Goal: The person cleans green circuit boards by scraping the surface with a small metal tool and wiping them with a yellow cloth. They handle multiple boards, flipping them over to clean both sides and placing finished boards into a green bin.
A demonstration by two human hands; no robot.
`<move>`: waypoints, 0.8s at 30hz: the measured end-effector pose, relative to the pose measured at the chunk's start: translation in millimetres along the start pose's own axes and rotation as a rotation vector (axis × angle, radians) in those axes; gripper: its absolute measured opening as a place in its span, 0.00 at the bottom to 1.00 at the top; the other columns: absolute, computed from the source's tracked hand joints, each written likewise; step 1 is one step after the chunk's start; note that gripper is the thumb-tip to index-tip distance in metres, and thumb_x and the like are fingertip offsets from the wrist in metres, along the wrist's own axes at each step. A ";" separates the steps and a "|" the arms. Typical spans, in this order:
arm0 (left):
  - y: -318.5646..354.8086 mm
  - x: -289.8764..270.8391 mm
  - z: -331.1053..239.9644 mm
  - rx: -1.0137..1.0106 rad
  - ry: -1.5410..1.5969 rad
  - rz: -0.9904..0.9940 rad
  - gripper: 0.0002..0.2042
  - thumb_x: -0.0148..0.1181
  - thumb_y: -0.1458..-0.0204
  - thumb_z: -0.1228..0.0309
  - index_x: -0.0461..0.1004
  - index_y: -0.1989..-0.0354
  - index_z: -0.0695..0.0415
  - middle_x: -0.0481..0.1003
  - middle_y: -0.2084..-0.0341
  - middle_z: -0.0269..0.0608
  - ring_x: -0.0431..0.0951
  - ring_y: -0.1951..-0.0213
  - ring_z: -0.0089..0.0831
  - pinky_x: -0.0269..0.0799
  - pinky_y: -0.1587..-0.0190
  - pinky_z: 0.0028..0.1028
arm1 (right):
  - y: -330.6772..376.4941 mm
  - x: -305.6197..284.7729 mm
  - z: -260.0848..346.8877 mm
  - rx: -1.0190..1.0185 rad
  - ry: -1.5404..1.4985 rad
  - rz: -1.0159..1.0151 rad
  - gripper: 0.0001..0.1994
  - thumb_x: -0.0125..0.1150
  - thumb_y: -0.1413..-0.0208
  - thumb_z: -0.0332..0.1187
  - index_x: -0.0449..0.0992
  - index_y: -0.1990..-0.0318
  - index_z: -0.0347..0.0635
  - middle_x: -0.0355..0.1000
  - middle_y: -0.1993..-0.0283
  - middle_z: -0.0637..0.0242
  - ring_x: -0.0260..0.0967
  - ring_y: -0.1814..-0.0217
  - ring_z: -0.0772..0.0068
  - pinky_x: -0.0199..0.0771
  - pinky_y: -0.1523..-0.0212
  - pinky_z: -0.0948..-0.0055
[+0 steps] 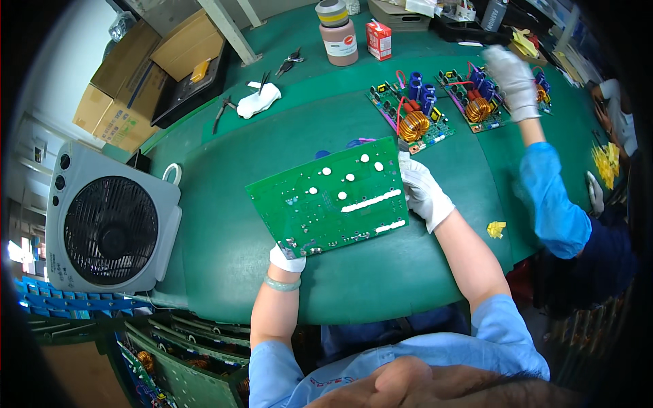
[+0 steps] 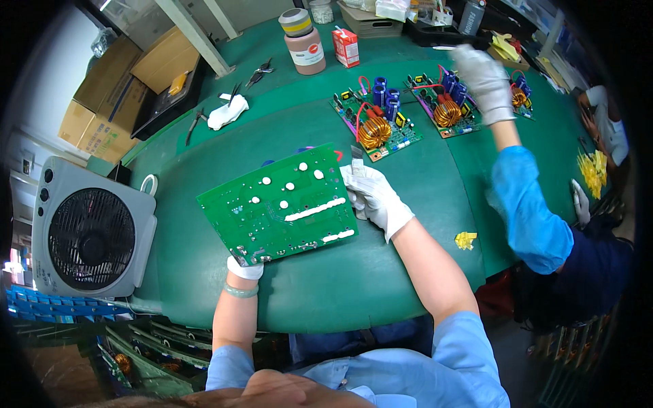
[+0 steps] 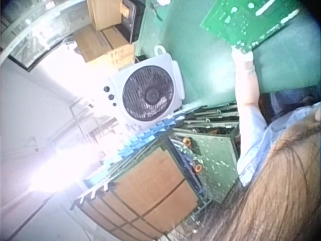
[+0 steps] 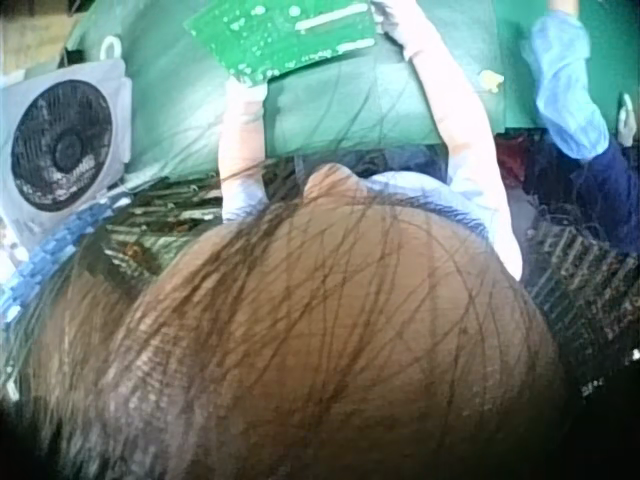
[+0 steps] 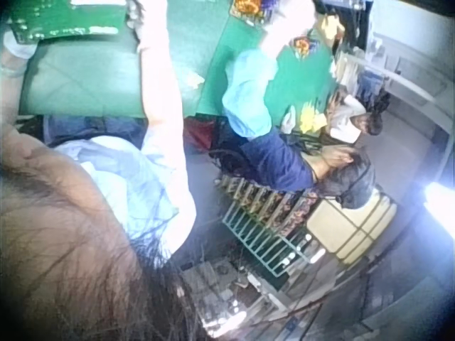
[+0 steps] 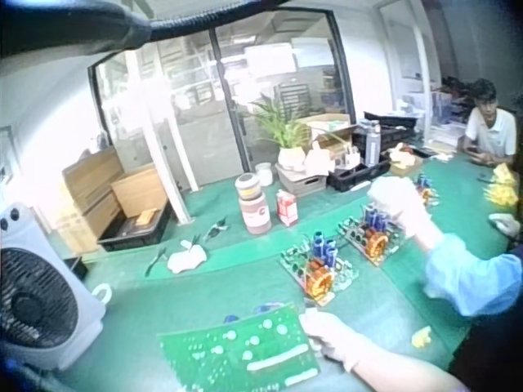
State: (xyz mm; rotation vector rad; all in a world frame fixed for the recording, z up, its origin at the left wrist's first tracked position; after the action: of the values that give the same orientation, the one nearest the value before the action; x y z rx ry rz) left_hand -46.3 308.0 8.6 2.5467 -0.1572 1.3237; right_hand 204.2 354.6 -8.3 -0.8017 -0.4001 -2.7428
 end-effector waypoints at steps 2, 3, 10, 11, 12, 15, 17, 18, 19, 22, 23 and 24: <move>1.7 0.2 -1.0 0.003 0.001 -0.001 0.22 0.42 0.34 0.56 0.69 0.41 0.60 0.75 0.48 0.47 0.79 0.52 0.39 0.80 0.53 0.40 | 2.5 3.6 3.9 -0.001 -0.008 -0.019 0.12 0.62 0.39 0.40 0.76 0.56 0.41 0.65 0.76 0.77 0.55 0.81 0.87 0.51 0.81 0.84; 1.2 0.1 -0.3 0.002 0.004 -0.002 0.22 0.42 0.34 0.56 0.69 0.41 0.60 0.75 0.48 0.47 0.79 0.52 0.39 0.80 0.53 0.40 | 3.3 5.2 5.4 0.011 -0.011 -0.026 0.12 0.62 0.39 0.39 0.76 0.56 0.40 0.66 0.76 0.77 0.55 0.80 0.87 0.52 0.80 0.84; 3.2 2.1 -3.5 0.011 0.017 0.011 0.22 0.43 0.34 0.56 0.69 0.42 0.60 0.75 0.48 0.47 0.79 0.52 0.39 0.80 0.53 0.39 | 3.2 1.3 7.5 0.012 -0.016 0.076 0.15 0.64 0.41 0.38 0.76 0.52 0.38 0.66 0.75 0.76 0.55 0.80 0.86 0.53 0.79 0.83; 2.7 2.7 -3.9 0.013 0.018 0.013 0.22 0.43 0.34 0.56 0.69 0.42 0.60 0.75 0.48 0.47 0.79 0.52 0.39 0.80 0.53 0.39 | 3.2 1.6 7.5 0.010 -0.012 0.062 0.16 0.64 0.41 0.38 0.76 0.51 0.38 0.66 0.75 0.76 0.55 0.80 0.86 0.53 0.79 0.83; 1.3 3.8 -4.3 0.011 0.023 0.021 0.22 0.43 0.34 0.56 0.69 0.42 0.60 0.75 0.48 0.47 0.79 0.52 0.39 0.80 0.53 0.39 | 2.7 0.1 7.0 0.005 -0.010 0.048 0.16 0.65 0.41 0.39 0.76 0.51 0.38 0.66 0.75 0.76 0.55 0.80 0.86 0.52 0.79 0.83; 0.5 6.2 -4.7 0.017 0.025 0.026 0.22 0.43 0.34 0.56 0.69 0.42 0.60 0.75 0.49 0.47 0.79 0.52 0.39 0.80 0.53 0.39 | 2.5 -4.6 6.9 0.004 0.007 0.044 0.17 0.65 0.42 0.40 0.76 0.51 0.39 0.66 0.75 0.75 0.55 0.79 0.86 0.53 0.79 0.83; 1.4 6.9 -5.4 0.019 0.031 0.027 0.22 0.43 0.34 0.56 0.69 0.42 0.60 0.75 0.49 0.47 0.80 0.53 0.39 0.80 0.54 0.39 | 3.5 -3.0 9.1 -0.012 0.019 0.036 0.17 0.64 0.42 0.40 0.76 0.51 0.39 0.65 0.76 0.75 0.55 0.80 0.86 0.52 0.79 0.83; 0.6 6.6 -4.5 0.019 0.039 0.031 0.22 0.43 0.34 0.56 0.69 0.42 0.60 0.75 0.49 0.47 0.80 0.53 0.39 0.80 0.54 0.39 | 3.1 -5.3 9.4 -0.012 0.021 0.046 0.17 0.64 0.42 0.40 0.76 0.50 0.39 0.66 0.75 0.75 0.55 0.79 0.86 0.53 0.78 0.83; 0.1 7.1 -4.2 0.022 0.043 0.031 0.22 0.43 0.34 0.56 0.69 0.42 0.60 0.75 0.49 0.47 0.80 0.53 0.39 0.80 0.54 0.39 | 2.8 -8.9 9.8 -0.013 0.022 0.056 0.17 0.64 0.41 0.41 0.76 0.50 0.39 0.67 0.73 0.74 0.55 0.79 0.86 0.53 0.78 0.83; -0.4 7.7 -3.5 0.022 0.052 0.036 0.22 0.43 0.34 0.56 0.69 0.42 0.60 0.75 0.49 0.47 0.80 0.53 0.39 0.80 0.54 0.39 | 2.6 -7.9 12.1 -0.042 0.014 0.055 0.19 0.62 0.40 0.41 0.76 0.49 0.37 0.74 0.64 0.71 0.55 0.77 0.87 0.55 0.76 0.83; -0.6 8.6 -3.7 0.024 0.052 0.037 0.22 0.43 0.34 0.56 0.69 0.42 0.60 0.76 0.49 0.47 0.80 0.53 0.39 0.80 0.54 0.39 | 3.2 -9.0 14.0 -0.038 0.017 0.053 0.19 0.62 0.40 0.41 0.76 0.48 0.37 0.74 0.62 0.71 0.56 0.77 0.87 0.55 0.75 0.83; -0.2 8.6 -4.3 0.027 0.055 0.040 0.22 0.43 0.34 0.56 0.69 0.42 0.60 0.76 0.49 0.47 0.80 0.53 0.39 0.80 0.54 0.39 | 3.8 -9.1 15.4 -0.035 0.019 0.050 0.19 0.61 0.40 0.41 0.75 0.48 0.37 0.75 0.60 0.70 0.56 0.77 0.87 0.55 0.75 0.83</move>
State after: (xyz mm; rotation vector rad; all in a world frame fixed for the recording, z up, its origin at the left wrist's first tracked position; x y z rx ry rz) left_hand -44.7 309.6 17.9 2.5395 -0.1816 1.4180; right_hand 220.4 357.6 -0.1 -0.7823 -0.3253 -2.7159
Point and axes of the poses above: each hand's wrist, its own y-axis away from the middle knuckle, its own x-axis out of the palm, z = x × y, the point moved 2 cm from there along -y, towards the middle knuckle
